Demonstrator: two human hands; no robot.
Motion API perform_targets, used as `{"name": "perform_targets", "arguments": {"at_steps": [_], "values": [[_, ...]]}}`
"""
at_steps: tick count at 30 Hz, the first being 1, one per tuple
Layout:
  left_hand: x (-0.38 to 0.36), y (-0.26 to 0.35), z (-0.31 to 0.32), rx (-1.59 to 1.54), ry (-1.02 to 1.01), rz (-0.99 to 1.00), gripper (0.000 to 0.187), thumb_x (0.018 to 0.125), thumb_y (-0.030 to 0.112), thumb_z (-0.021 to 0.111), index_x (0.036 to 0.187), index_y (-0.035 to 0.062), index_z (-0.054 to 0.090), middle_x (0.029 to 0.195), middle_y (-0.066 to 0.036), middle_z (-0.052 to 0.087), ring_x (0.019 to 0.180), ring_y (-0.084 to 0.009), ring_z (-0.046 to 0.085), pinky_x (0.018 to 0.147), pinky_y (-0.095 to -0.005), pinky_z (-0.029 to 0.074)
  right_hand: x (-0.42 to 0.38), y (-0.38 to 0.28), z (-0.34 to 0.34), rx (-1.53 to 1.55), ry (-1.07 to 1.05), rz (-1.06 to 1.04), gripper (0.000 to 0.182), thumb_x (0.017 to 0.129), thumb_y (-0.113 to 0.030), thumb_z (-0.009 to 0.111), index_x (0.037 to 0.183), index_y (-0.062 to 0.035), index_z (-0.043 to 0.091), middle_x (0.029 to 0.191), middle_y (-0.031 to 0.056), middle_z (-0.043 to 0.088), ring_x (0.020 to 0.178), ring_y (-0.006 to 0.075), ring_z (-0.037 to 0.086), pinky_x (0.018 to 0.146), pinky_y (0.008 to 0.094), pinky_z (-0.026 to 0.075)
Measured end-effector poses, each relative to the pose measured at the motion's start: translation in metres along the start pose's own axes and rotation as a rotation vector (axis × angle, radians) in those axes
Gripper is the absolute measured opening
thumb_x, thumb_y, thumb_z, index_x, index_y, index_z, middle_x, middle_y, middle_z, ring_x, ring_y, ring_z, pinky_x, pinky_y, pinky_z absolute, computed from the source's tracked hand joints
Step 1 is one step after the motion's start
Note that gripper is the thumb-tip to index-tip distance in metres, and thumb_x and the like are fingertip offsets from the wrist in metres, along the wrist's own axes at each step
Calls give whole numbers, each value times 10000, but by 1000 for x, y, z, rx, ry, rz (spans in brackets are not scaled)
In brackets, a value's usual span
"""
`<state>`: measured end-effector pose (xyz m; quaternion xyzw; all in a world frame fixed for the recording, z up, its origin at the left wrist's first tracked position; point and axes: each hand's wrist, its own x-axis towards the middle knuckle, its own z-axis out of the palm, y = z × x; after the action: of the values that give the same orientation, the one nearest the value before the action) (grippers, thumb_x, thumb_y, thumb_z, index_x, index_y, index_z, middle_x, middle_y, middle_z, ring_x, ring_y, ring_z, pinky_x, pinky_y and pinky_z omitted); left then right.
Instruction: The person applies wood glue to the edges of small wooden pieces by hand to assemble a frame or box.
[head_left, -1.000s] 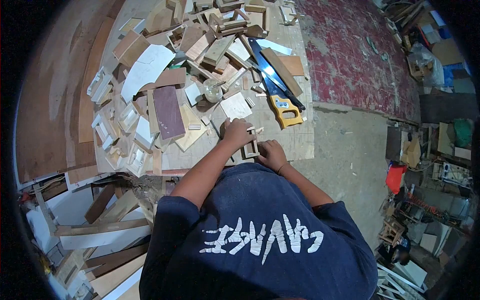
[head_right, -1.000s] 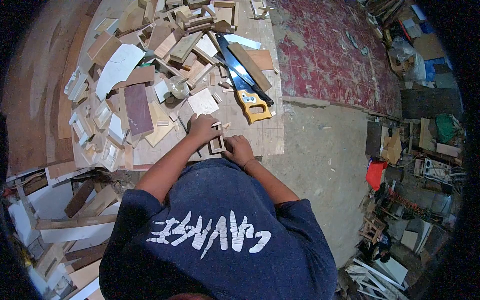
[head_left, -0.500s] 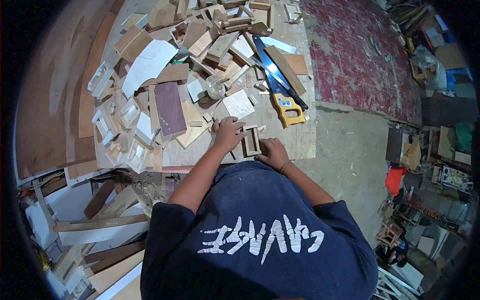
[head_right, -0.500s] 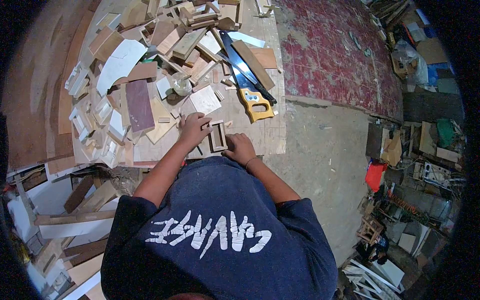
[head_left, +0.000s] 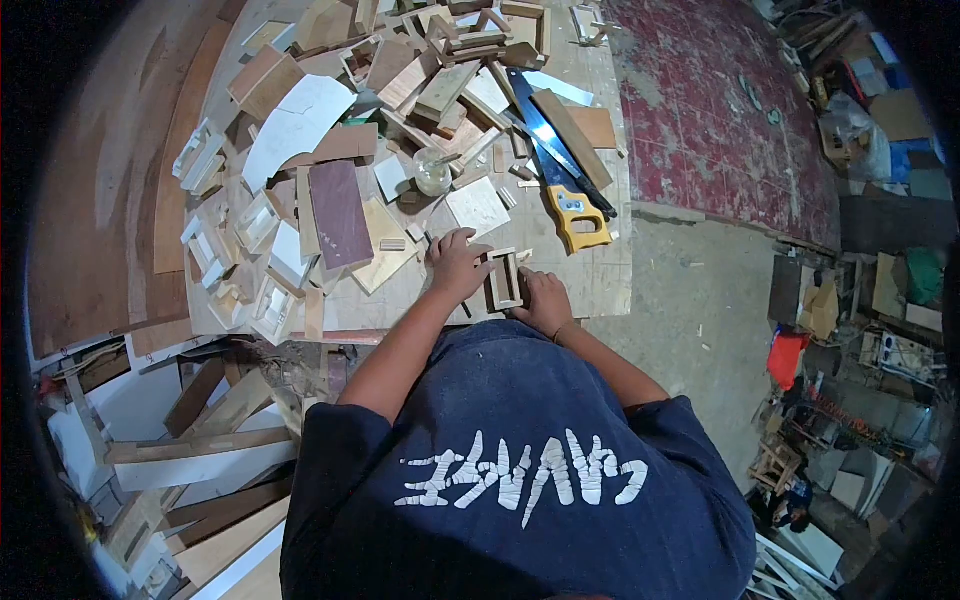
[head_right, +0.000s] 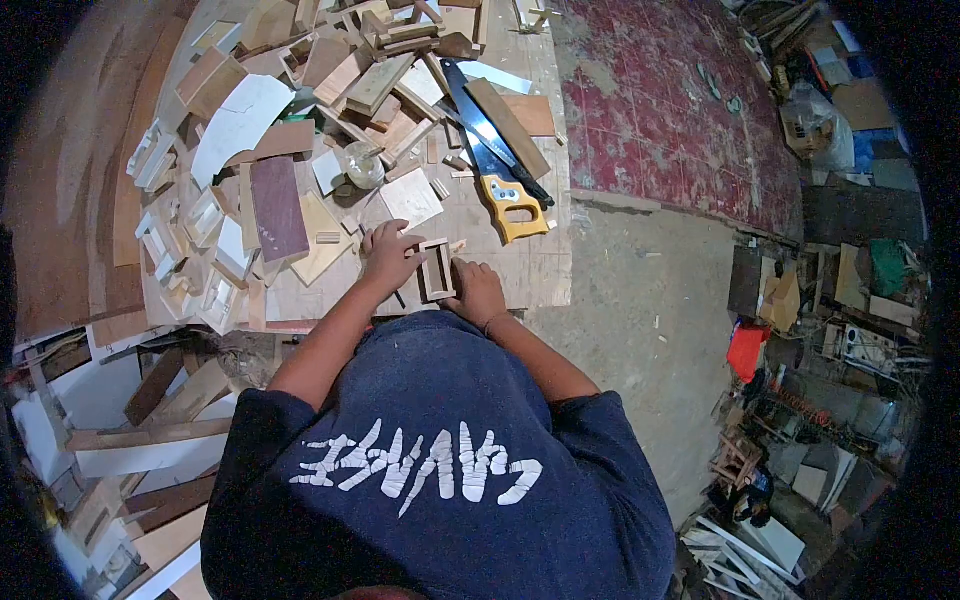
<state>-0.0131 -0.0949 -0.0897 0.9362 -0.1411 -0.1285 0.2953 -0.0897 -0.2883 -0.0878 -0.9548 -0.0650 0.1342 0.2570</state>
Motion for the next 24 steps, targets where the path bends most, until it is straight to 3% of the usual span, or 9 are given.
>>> {"name": "perform_targets", "arguments": {"at_steps": [6, 8, 9, 11, 14, 24], "values": [[-1, 3, -3, 26, 9, 3, 292, 737, 332, 696, 1003, 211, 706, 1228, -98, 489, 1226, -272, 367, 1034, -447, 177, -2, -1, -7, 103, -4, -20, 673, 673, -339, 743, 1215, -35, 485, 1006, 169, 564, 946, 333, 534, 835, 411, 435], [-1, 1, -1, 22, 15, 3, 293, 736, 335, 695, 1001, 211, 707, 1228, -98, 490, 1221, -272, 370, 1031, -447, 181, 2, 4, 3, 327, 124, 89, 532, 717, -354, 717, 1097, -18, 553, 954, 169, 588, 884, 329, 574, 791, 412, 462], [0, 0, 0, 24, 21, 13, 294, 734, 336, 697, 1000, 212, 707, 1227, -96, 490, 1216, -271, 374, 1026, -446, 187, 5, 1, 0, 324, 122, 89, 532, 717, -354, 717, 1097, -18, 553, 954, 169, 588, 884, 329, 574, 791, 412, 462], [0, -2, 2, 24, 26, 23, 295, 731, 338, 698, 999, 213, 708, 1226, -95, 491, 1210, -270, 378, 1022, -444, 192, 16, -5, -7, 382, -13, 286, 420, 739, -352, 698, 969, -15, 602, 870, 166, 626, 808, 326, 616, 738, 407, 487], [0, -3, 1, -8, 9, 19, 310, 729, 378, 693, 992, 216, 708, 1222, -88, 494, 1226, -261, 361, 1034, -474, 158, 28, -12, -8, 273, -3, 322, 343, 734, -320, 701, 874, -22, 603, 793, 147, 646, 743, 298, 635, 686, 375, 500], [1, -4, 1, 19, -1, 14, 310, 725, 343, 704, 1014, 231, 697, 1229, -96, 483, 1225, -278, 365, 1040, -483, 162, 41, -11, -3, 158, -9, 362, 294, 702, -294, 714, 829, -38, 648, 770, 145, 666, 697, 302, 648, 650, 380, 513]]}}
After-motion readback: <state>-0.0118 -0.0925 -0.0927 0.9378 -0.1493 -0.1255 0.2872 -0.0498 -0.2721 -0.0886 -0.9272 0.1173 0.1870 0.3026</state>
